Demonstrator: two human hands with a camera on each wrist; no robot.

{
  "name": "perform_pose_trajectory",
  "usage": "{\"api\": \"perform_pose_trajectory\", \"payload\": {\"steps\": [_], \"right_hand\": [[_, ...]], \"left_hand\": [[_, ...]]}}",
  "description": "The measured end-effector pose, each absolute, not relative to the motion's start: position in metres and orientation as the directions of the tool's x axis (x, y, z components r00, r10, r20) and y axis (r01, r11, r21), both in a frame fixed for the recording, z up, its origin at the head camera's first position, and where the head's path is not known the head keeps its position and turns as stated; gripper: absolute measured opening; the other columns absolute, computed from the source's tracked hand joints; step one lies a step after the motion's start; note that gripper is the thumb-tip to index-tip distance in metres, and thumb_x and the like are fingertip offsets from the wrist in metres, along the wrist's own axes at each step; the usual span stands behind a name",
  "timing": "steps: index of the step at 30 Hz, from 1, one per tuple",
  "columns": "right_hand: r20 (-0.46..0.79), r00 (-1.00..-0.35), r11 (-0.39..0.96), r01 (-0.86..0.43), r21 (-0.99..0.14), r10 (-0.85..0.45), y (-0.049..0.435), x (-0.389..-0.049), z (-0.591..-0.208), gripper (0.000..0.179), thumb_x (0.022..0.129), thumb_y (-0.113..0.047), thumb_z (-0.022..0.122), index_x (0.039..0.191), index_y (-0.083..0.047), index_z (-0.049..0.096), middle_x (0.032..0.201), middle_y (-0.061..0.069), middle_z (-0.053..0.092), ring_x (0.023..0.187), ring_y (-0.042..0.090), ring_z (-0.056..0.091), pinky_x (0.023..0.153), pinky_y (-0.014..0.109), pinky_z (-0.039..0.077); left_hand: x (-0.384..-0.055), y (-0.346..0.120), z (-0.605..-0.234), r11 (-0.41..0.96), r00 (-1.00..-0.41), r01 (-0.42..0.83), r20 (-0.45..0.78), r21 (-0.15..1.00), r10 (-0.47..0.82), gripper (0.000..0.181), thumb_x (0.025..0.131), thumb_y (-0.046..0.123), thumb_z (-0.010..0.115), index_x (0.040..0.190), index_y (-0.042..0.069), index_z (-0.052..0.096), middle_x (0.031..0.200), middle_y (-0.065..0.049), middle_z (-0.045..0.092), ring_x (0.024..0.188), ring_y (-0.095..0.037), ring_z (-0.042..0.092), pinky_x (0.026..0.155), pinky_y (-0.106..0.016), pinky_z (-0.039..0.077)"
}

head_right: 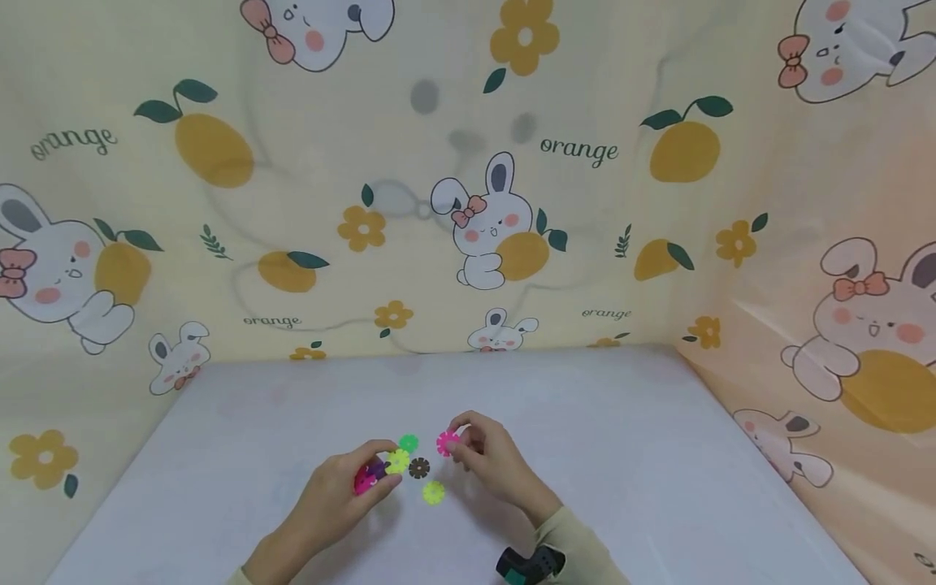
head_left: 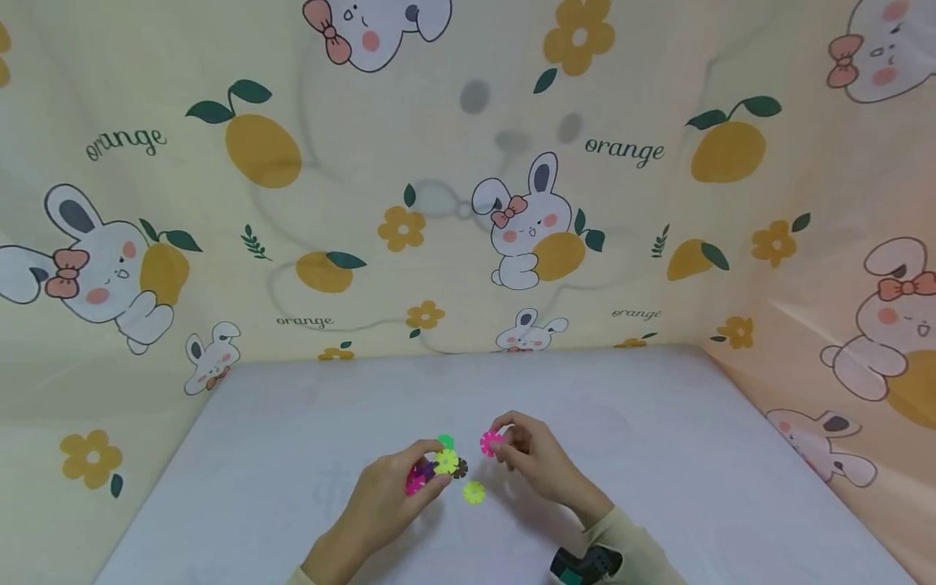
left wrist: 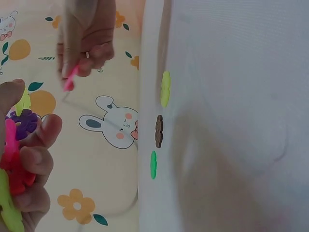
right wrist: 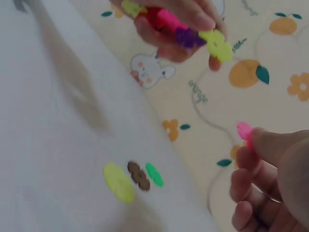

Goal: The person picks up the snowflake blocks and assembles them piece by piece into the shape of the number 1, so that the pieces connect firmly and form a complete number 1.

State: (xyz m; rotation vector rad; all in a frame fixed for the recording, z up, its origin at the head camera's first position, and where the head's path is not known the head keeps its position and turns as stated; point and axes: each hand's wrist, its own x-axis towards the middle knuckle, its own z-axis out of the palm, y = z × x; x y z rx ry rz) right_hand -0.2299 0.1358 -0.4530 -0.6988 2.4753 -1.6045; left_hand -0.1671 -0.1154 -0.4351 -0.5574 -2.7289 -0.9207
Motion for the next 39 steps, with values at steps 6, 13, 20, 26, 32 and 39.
{"api": "perform_pose_trajectory", "payload": {"steps": [6,13,20,26,32,39], "right_hand": [[0.205,-0.89,0.255,-0.326,-0.91,-0.407,0.13,-0.225,-0.445,0.022,0.099,-0.008,0.064,0.121,-0.005,0.062,0.086,0.018,0.065,0.066,0.009,0.057,0.065,0.029,0.056],[0.221,-0.869,0.208,-0.339,-0.917,-0.442,0.124,-0.217,-0.437,0.026,0.099,-0.008,0.063,0.124,-0.001,0.061,0.089,0.019,0.065,0.067,0.01,0.058,0.065,0.028,0.056],[0.234,-0.853,0.201,-0.36,-0.911,-0.466,0.122,-0.212,-0.433,0.025,0.1,-0.012,0.064,0.123,-0.002,0.063,0.092,0.026,0.067,0.068,0.007,0.058,0.063,0.024,0.052],[0.266,-0.841,0.172,-0.383,-0.908,-0.471,0.121,-0.209,-0.434,0.024,0.099,-0.009,0.064,0.121,-0.001,0.064,0.091,0.031,0.065,0.068,0.004,0.057,0.062,0.022,0.05],[0.266,-0.837,0.178,-0.388,-0.904,-0.478,0.118,-0.207,-0.433,0.023,0.098,-0.009,0.064,0.121,-0.003,0.065,0.09,0.027,0.067,0.068,0.005,0.058,0.062,0.026,0.053],[0.232,-0.849,0.205,-0.363,-0.909,-0.474,0.114,-0.206,-0.433,0.025,0.098,-0.011,0.065,0.122,-0.003,0.065,0.094,0.026,0.069,0.07,0.006,0.059,0.065,0.025,0.055]], "left_hand": [[-0.167,-0.115,-0.437,0.725,-0.902,0.425,0.321,0.541,0.289,0.038,0.093,0.038,0.073,0.123,0.017,0.066,0.09,0.004,0.074,0.071,0.001,0.053,0.065,-0.018,0.048],[-0.167,-0.114,-0.436,0.712,-0.903,0.426,0.309,0.558,0.299,0.04,0.092,0.039,0.074,0.125,0.016,0.065,0.092,0.003,0.074,0.073,0.001,0.055,0.066,-0.017,0.049],[-0.17,-0.111,-0.432,0.711,-0.901,0.43,0.319,0.556,0.294,0.04,0.092,0.039,0.074,0.125,0.017,0.066,0.092,0.005,0.073,0.073,0.001,0.054,0.067,-0.017,0.049],[-0.169,-0.112,-0.429,0.709,-0.904,0.426,0.302,0.563,0.303,0.04,0.092,0.036,0.074,0.125,0.016,0.065,0.091,0.004,0.073,0.072,0.001,0.052,0.066,-0.017,0.048],[-0.167,-0.113,-0.431,0.702,-0.906,0.423,0.294,0.573,0.306,0.04,0.093,0.039,0.073,0.125,0.016,0.066,0.089,0.004,0.073,0.071,0.002,0.052,0.065,-0.017,0.047],[-0.167,-0.115,-0.433,0.709,-0.904,0.425,0.302,0.563,0.301,0.043,0.093,0.047,0.07,0.125,0.017,0.066,0.089,0.005,0.073,0.071,0.003,0.052,0.065,-0.017,0.048]]}}
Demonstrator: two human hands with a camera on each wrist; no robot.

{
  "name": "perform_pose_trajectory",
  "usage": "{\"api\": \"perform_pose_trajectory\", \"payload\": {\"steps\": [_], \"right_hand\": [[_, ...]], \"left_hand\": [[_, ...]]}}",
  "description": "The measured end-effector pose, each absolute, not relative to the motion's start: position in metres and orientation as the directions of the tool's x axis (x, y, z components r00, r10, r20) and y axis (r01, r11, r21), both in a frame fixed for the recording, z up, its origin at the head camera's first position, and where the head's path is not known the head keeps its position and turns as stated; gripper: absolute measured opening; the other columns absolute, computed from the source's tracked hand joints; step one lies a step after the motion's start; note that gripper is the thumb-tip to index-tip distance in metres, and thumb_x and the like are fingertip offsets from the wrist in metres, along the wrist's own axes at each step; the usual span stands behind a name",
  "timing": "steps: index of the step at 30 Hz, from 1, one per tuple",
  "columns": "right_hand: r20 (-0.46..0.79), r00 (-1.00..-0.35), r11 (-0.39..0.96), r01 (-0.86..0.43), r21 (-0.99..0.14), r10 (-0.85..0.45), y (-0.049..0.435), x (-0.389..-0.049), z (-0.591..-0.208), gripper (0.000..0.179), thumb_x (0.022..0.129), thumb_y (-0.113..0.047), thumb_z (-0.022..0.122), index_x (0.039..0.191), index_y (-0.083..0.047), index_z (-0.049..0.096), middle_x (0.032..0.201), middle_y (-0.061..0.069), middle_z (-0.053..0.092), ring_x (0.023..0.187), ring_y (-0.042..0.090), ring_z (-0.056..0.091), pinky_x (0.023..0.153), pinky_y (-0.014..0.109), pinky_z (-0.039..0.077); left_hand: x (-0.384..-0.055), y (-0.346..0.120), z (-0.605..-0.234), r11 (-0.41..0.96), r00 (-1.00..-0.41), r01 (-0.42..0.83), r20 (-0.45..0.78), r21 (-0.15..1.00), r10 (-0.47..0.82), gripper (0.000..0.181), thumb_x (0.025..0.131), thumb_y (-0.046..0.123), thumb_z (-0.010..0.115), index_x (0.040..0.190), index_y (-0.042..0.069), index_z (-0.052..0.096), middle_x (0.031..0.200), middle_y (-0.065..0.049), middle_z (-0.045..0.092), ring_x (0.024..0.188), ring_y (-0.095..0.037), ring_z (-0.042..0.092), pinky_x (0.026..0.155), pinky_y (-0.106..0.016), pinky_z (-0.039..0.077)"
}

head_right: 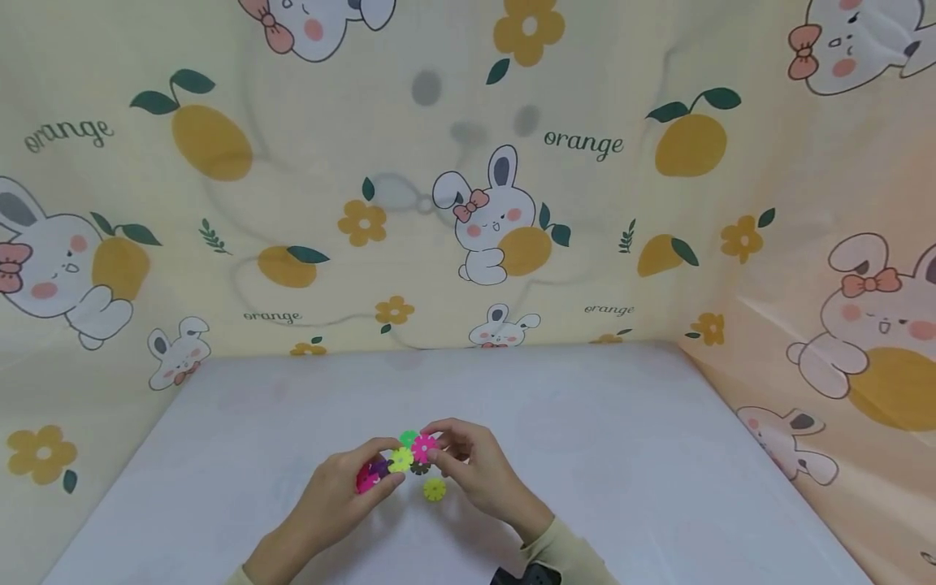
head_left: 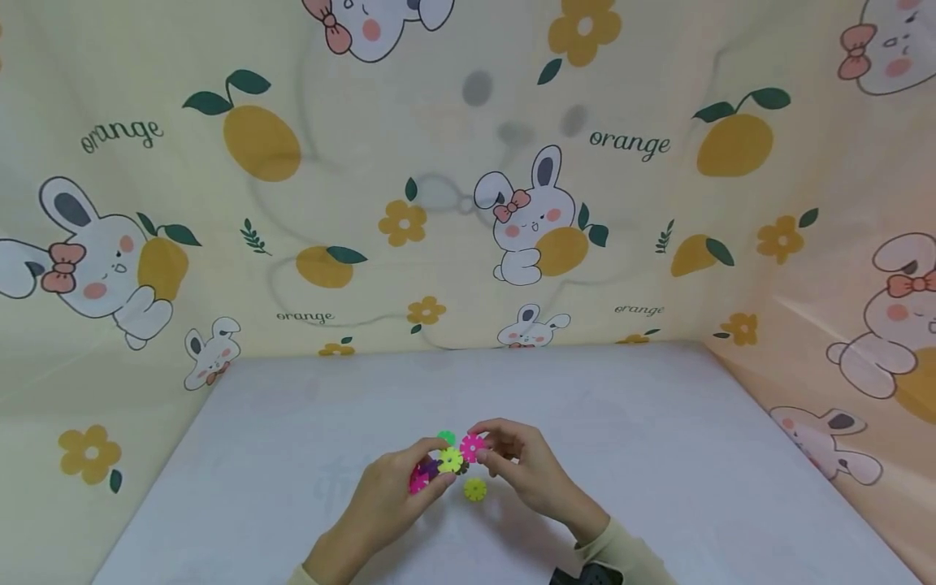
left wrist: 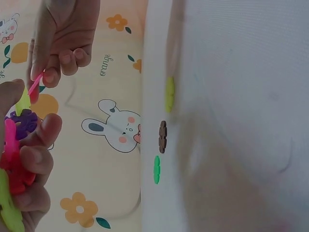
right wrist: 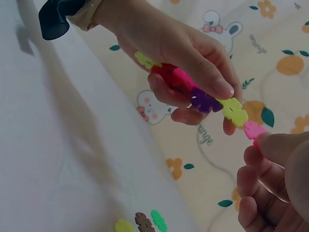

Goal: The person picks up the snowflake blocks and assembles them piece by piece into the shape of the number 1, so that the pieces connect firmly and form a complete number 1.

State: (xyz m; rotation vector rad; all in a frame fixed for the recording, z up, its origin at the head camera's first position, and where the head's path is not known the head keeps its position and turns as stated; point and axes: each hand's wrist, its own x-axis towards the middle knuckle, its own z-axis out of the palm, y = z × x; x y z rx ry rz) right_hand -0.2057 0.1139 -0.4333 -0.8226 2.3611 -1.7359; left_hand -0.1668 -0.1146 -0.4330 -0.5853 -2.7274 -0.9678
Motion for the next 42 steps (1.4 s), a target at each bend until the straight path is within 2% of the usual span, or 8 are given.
{"api": "perform_pose_trajectory", "payload": {"steps": [6,11,16,23,32,37,42], "right_hand": [[0.239,-0.851,0.221,-0.374,-0.901,-0.467,0.113,-0.204,-0.432,0.027,0.099,-0.011,0.065,0.123,-0.001,0.064,0.094,0.025,0.068,0.07,0.006,0.058,0.065,0.023,0.053],[0.265,-0.855,0.253,-0.404,-0.879,-0.445,0.111,-0.201,-0.431,0.024,0.098,-0.015,0.066,0.122,-0.008,0.067,0.09,0.013,0.07,0.069,0.005,0.058,0.065,0.023,0.053],[0.35,-0.826,0.249,-0.488,-0.837,-0.443,0.11,-0.197,-0.43,0.023,0.099,-0.018,0.066,0.12,-0.01,0.069,0.089,0.007,0.072,0.067,0.003,0.056,0.063,0.023,0.053],[0.435,-0.785,0.237,-0.569,-0.787,-0.44,0.109,-0.196,-0.431,0.023,0.099,-0.015,0.064,0.121,-0.011,0.072,0.098,0.004,0.075,0.068,0.002,0.057,0.064,0.023,0.054],[0.44,-0.782,0.23,-0.572,-0.787,-0.441,0.108,-0.197,-0.437,0.024,0.099,-0.014,0.064,0.12,-0.008,0.072,0.095,0.006,0.073,0.068,0.003,0.059,0.065,0.023,0.055],[0.445,-0.768,0.203,-0.579,-0.789,-0.461,0.105,-0.198,-0.443,0.025,0.099,-0.013,0.063,0.121,-0.005,0.072,0.093,0.009,0.072,0.069,0.004,0.06,0.065,0.025,0.056],[0.441,-0.764,0.211,-0.583,-0.784,-0.471,0.105,-0.197,-0.445,0.026,0.099,-0.014,0.062,0.123,-0.007,0.072,0.085,0.004,0.067,0.067,0.004,0.059,0.065,0.023,0.054]], "left_hand": [[-0.166,-0.114,-0.433,0.715,-0.897,0.436,0.329,0.546,0.295,0.038,0.092,0.036,0.075,0.123,0.017,0.067,0.088,0.005,0.073,0.071,0.002,0.053,0.066,-0.017,0.049],[-0.166,-0.115,-0.434,0.711,-0.897,0.436,0.328,0.552,0.295,0.038,0.092,0.037,0.074,0.123,0.017,0.066,0.089,0.005,0.073,0.072,0.002,0.053,0.067,-0.017,0.049],[-0.166,-0.116,-0.434,0.695,-0.897,0.436,0.336,0.572,0.286,0.036,0.092,0.035,0.075,0.122,0.017,0.067,0.088,0.006,0.073,0.072,0.002,0.054,0.066,-0.017,0.049],[-0.167,-0.115,-0.435,0.642,-0.894,0.446,0.339,0.624,0.293,0.033,0.092,0.031,0.075,0.12,0.015,0.069,0.094,0.002,0.075,0.071,0.001,0.052,0.063,-0.016,0.047],[-0.166,-0.115,-0.436,0.569,-0.895,0.444,0.319,0.692,0.31,0.029,0.096,0.03,0.069,0.119,0.012,0.069,0.085,0.005,0.071,0.066,0.003,0.05,0.06,-0.017,0.047],[-0.166,-0.116,-0.437,0.557,-0.898,0.438,0.315,0.706,0.306,0.029,0.096,0.029,0.07,0.119,0.013,0.068,0.078,0.008,0.067,0.064,0.004,0.049,0.058,-0.017,0.047],[-0.168,-0.116,-0.438,0.561,-0.892,0.452,0.327,0.694,0.313,0.033,0.094,0.03,0.072,0.12,0.011,0.069,0.079,0.008,0.063,0.064,0.003,0.044,0.058,-0.016,0.045]]}}
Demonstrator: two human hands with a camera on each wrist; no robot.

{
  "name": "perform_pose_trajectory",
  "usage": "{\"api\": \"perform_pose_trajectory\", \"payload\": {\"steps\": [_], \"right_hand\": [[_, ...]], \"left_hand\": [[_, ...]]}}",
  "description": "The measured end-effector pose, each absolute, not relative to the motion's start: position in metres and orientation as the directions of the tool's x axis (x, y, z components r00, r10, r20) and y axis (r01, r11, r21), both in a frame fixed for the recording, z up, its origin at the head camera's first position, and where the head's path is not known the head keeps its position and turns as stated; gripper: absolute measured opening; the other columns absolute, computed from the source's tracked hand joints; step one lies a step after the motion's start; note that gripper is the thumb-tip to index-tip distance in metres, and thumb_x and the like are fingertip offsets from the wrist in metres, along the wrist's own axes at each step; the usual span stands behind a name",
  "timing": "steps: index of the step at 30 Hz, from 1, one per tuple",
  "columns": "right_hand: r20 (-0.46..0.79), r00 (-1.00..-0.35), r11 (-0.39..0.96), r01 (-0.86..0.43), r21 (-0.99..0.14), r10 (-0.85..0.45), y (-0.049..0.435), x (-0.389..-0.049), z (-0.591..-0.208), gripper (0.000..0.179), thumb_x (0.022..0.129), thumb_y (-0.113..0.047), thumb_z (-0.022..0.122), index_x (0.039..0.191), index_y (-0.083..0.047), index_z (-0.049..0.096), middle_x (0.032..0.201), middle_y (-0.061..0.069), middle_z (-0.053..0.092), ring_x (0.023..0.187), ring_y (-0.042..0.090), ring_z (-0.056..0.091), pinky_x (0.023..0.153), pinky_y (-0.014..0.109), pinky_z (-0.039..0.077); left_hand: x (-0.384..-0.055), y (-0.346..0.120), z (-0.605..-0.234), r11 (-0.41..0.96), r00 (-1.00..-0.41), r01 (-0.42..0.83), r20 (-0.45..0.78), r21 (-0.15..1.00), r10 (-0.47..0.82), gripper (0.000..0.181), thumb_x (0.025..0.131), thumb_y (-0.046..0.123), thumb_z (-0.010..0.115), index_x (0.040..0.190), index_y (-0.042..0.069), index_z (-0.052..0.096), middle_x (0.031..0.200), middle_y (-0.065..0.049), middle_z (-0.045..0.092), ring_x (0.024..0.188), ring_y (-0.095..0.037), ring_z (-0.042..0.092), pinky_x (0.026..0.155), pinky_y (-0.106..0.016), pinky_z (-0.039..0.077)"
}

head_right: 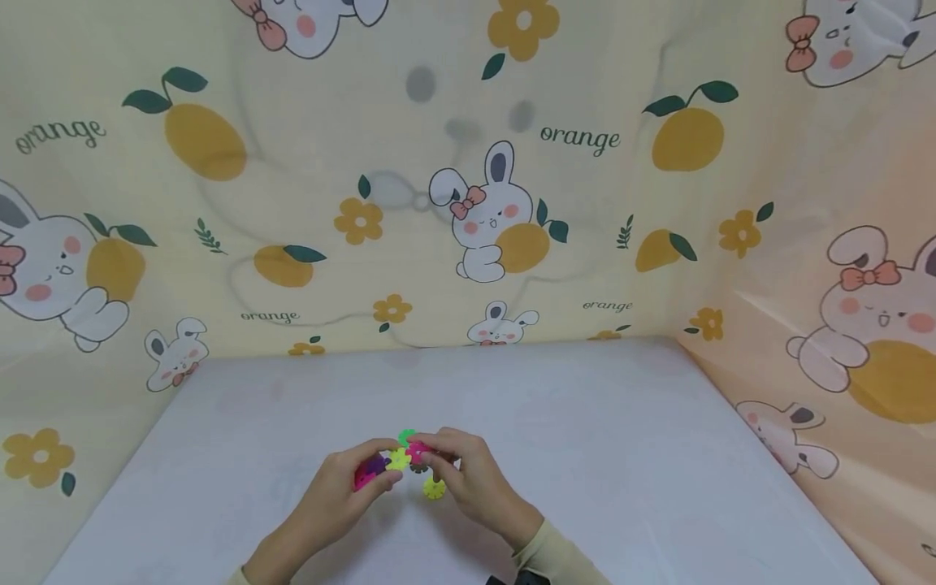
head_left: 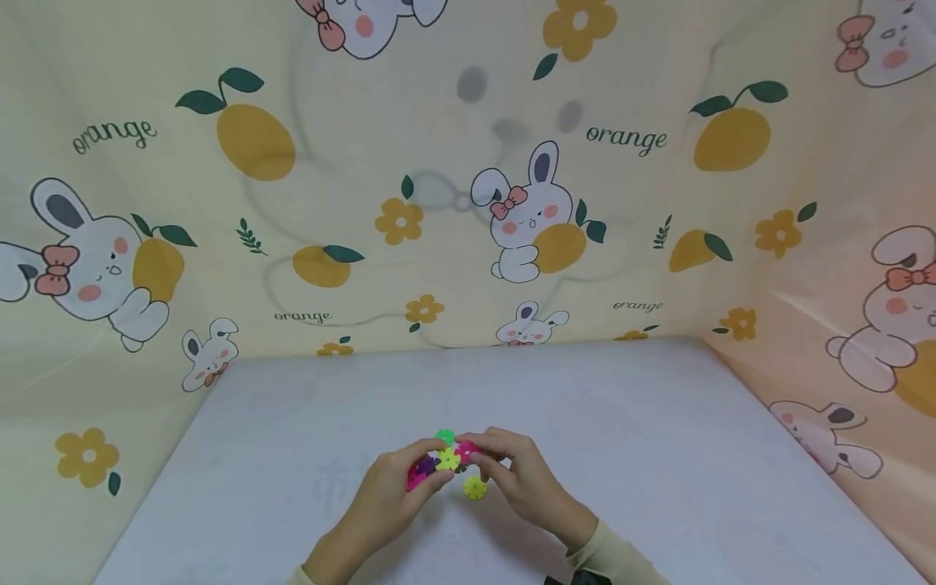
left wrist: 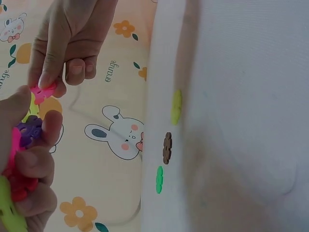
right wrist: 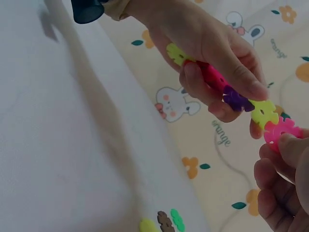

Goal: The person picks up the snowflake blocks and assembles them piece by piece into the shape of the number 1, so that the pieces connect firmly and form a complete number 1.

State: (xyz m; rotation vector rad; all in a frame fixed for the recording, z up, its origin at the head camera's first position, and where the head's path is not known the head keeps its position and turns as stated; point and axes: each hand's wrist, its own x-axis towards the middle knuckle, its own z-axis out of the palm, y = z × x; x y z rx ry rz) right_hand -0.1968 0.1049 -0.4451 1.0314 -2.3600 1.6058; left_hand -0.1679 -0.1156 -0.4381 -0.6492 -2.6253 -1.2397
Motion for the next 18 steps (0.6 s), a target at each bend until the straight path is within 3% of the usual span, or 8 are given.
{"api": "perform_pose_trajectory", "payload": {"steps": [5,10,16,18], "right_hand": [[0.417,-0.766,0.236,-0.576,-0.782,-0.49,0.1061,-0.1974,-0.4436,0.027,0.099,-0.014,0.062,0.124,-0.009,0.072,0.082,0.002,0.064,0.066,0.008,0.059,0.065,0.021,0.053],[0.413,-0.745,0.213,-0.584,-0.783,-0.524,0.1067,-0.199,-0.4451,0.026,0.099,-0.01,0.062,0.123,-0.003,0.071,0.082,0.006,0.063,0.066,0.023,0.062,0.064,0.022,0.054],[0.398,-0.759,0.225,-0.568,-0.792,-0.516,0.1058,-0.1978,-0.4445,0.028,0.101,-0.016,0.061,0.125,-0.006,0.07,0.085,0.005,0.064,0.067,0.028,0.063,0.065,0.022,0.054],[0.382,-0.775,0.243,-0.551,-0.798,-0.504,0.1059,-0.1971,-0.4431,0.029,0.102,-0.017,0.06,0.128,-0.009,0.069,0.091,0.005,0.069,0.067,0.021,0.064,0.065,0.022,0.054]], "left_hand": [[-0.1678,-0.1154,-0.4384,0.562,-0.883,0.467,0.333,0.683,0.329,0.037,0.094,0.035,0.071,0.12,0.008,0.07,0.092,0.0,0.073,0.07,0.001,0.049,0.064,-0.017,0.048],[-0.1673,-0.1144,-0.4375,0.568,-0.883,0.467,0.322,0.677,0.342,0.038,0.094,0.036,0.072,0.12,0.009,0.071,0.103,-0.004,0.077,0.078,0.0,0.055,0.071,-0.019,0.052],[-0.1665,-0.1143,-0.4366,0.566,-0.898,0.435,0.297,0.7,0.324,0.034,0.093,0.033,0.074,0.119,0.011,0.07,0.088,0.004,0.07,0.067,0.002,0.048,0.059,-0.017,0.046],[-0.1669,-0.1144,-0.4361,0.563,-0.904,0.423,0.289,0.71,0.315,0.033,0.093,0.034,0.074,0.118,0.013,0.07,0.082,0.007,0.066,0.064,0.002,0.045,0.056,-0.017,0.044]]}}
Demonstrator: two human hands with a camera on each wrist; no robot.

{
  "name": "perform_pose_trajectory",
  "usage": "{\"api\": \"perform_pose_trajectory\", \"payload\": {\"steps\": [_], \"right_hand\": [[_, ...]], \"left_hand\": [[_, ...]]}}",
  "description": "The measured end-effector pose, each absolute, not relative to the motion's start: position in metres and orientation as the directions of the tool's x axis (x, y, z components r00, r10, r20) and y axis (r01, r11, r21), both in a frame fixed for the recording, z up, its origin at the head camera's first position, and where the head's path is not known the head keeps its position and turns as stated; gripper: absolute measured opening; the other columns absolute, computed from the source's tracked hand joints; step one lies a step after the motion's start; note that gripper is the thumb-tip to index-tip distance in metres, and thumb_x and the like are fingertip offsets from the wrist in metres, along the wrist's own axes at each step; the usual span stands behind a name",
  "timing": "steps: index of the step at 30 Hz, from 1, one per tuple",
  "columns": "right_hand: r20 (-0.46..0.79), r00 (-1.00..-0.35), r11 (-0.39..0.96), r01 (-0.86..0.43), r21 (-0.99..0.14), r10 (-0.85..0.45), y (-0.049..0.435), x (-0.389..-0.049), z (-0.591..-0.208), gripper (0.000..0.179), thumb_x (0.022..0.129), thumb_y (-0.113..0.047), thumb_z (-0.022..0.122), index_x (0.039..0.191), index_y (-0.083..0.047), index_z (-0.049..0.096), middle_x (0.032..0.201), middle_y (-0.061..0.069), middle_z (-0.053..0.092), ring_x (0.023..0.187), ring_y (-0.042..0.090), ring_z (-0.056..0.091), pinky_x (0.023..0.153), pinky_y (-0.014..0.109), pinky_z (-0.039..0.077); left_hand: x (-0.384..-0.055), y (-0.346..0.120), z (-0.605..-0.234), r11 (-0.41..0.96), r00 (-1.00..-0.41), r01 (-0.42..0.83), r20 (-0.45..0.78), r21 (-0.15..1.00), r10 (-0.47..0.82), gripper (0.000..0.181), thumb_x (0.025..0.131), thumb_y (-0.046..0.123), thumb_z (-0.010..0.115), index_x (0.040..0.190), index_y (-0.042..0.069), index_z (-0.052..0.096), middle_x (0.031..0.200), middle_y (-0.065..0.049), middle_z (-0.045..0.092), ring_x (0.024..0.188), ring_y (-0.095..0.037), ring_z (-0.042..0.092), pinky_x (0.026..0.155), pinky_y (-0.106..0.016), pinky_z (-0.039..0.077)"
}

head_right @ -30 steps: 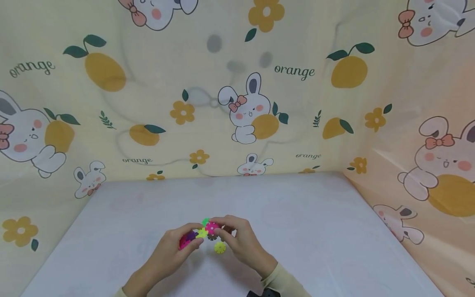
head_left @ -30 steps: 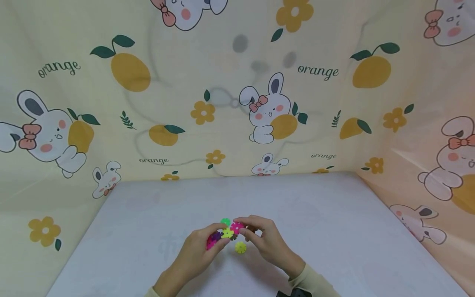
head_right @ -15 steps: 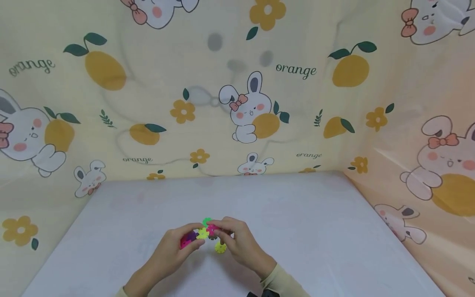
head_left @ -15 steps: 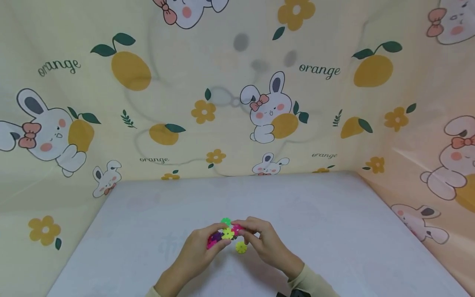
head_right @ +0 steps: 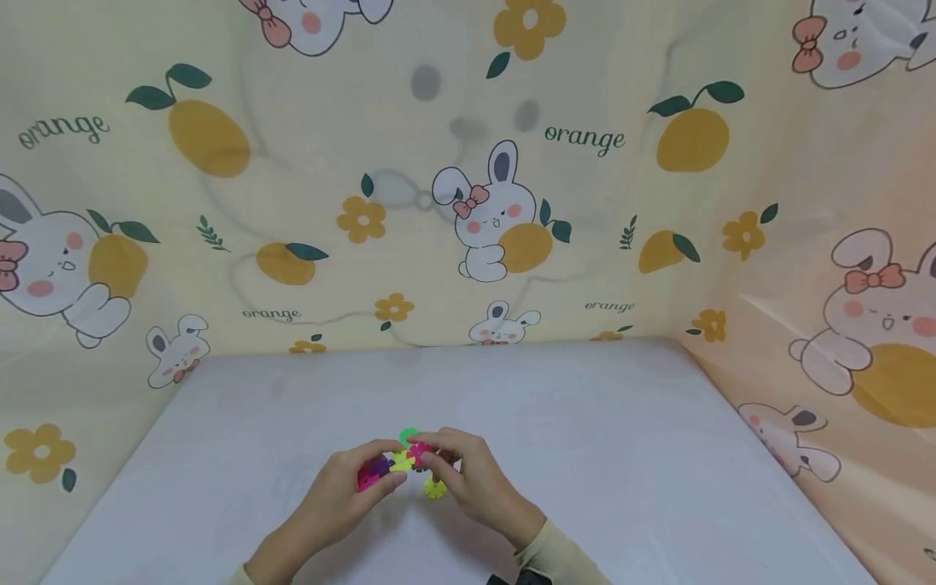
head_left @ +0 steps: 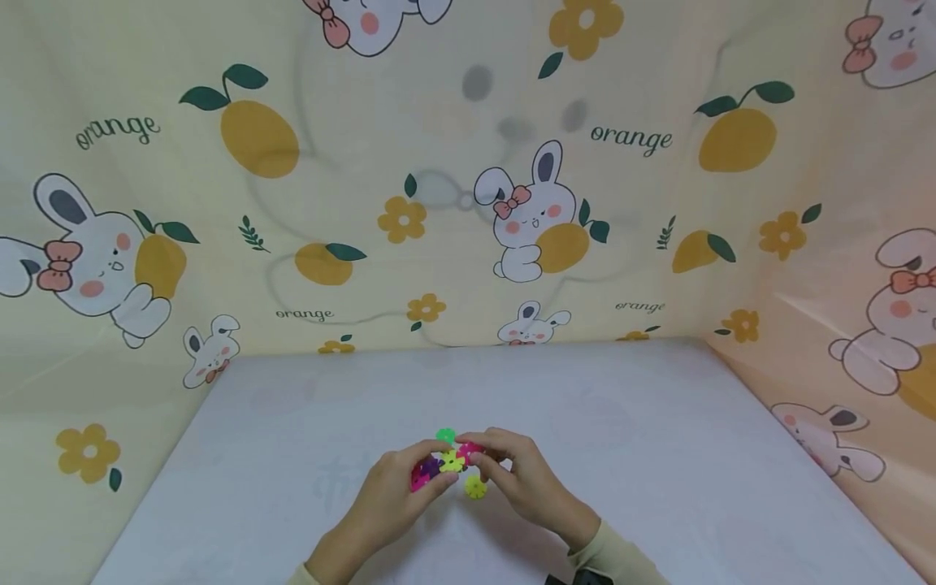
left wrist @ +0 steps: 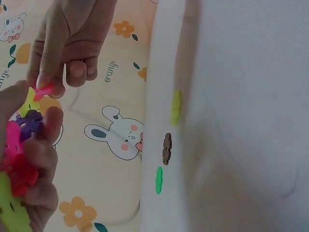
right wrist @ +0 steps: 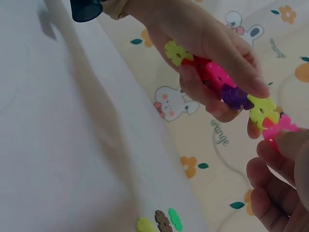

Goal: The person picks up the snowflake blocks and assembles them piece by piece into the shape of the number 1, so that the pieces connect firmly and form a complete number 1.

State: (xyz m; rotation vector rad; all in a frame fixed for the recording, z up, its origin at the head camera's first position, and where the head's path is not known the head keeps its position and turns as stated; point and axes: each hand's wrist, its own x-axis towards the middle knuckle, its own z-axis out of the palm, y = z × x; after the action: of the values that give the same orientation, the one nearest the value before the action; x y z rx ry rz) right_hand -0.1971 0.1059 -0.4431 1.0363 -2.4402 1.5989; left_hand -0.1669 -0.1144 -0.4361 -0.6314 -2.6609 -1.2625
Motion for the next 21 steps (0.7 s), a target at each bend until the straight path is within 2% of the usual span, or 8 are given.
{"api": "perform_pose_trajectory", "payload": {"steps": [4,6,9,15,21], "right_hand": [[0.349,-0.804,0.257,-0.51,-0.821,-0.482,0.1051,-0.1961,-0.4404,0.03,0.102,-0.015,0.06,0.132,-0.009,0.064,0.099,0.011,0.074,0.069,0.009,0.062,0.066,0.023,0.055],[0.344,-0.811,0.252,-0.498,-0.829,-0.473,0.1046,-0.196,-0.4396,0.031,0.103,-0.015,0.059,0.133,-0.007,0.063,0.097,0.015,0.074,0.069,0.006,0.061,0.065,0.024,0.055],[0.346,-0.813,0.225,-0.488,-0.843,-0.468,0.1043,-0.1964,-0.4403,0.03,0.103,-0.015,0.059,0.131,-0.004,0.064,0.096,0.019,0.073,0.068,0.009,0.062,0.066,0.026,0.056],[0.363,-0.805,0.17,-0.486,-0.858,-0.469,0.1012,-0.196,-0.4417,0.028,0.103,-0.015,0.058,0.125,-0.001,0.068,0.093,0.021,0.073,0.066,0.011,0.063,0.066,0.033,0.058],[0.365,-0.798,0.162,-0.489,-0.857,-0.479,0.0994,-0.195,-0.4418,0.028,0.103,-0.014,0.058,0.125,0.002,0.068,0.092,0.022,0.073,0.066,0.016,0.065,0.067,0.028,0.057]], "left_hand": [[-0.1673,-0.1153,-0.4355,0.569,-0.915,0.4,0.276,0.719,0.294,0.029,0.093,0.033,0.073,0.117,0.015,0.07,0.082,0.008,0.065,0.064,0.0,0.047,0.056,-0.018,0.044],[-0.1676,-0.1157,-0.4358,0.578,-0.921,0.387,0.268,0.718,0.284,0.027,0.093,0.031,0.073,0.116,0.016,0.07,0.08,0.008,0.064,0.064,-0.001,0.046,0.056,-0.018,0.044],[-0.1684,-0.1151,-0.436,0.556,-0.925,0.374,0.256,0.742,0.28,0.026,0.094,0.028,0.072,0.118,0.016,0.069,0.078,0.009,0.062,0.064,-0.001,0.046,0.056,-0.018,0.043],[-0.1699,-0.1138,-0.4362,0.405,-0.922,0.334,0.205,0.851,0.329,0.033,0.097,0.022,0.067,0.129,0.016,0.062,0.075,0.006,0.064,0.059,0.0,0.045,0.056,-0.019,0.043],[-0.1699,-0.1119,-0.437,0.401,-0.925,0.324,0.2,0.857,0.322,0.032,0.1,0.029,0.065,0.128,0.017,0.06,0.089,0.001,0.066,0.064,-0.001,0.051,0.058,-0.019,0.047]]}}
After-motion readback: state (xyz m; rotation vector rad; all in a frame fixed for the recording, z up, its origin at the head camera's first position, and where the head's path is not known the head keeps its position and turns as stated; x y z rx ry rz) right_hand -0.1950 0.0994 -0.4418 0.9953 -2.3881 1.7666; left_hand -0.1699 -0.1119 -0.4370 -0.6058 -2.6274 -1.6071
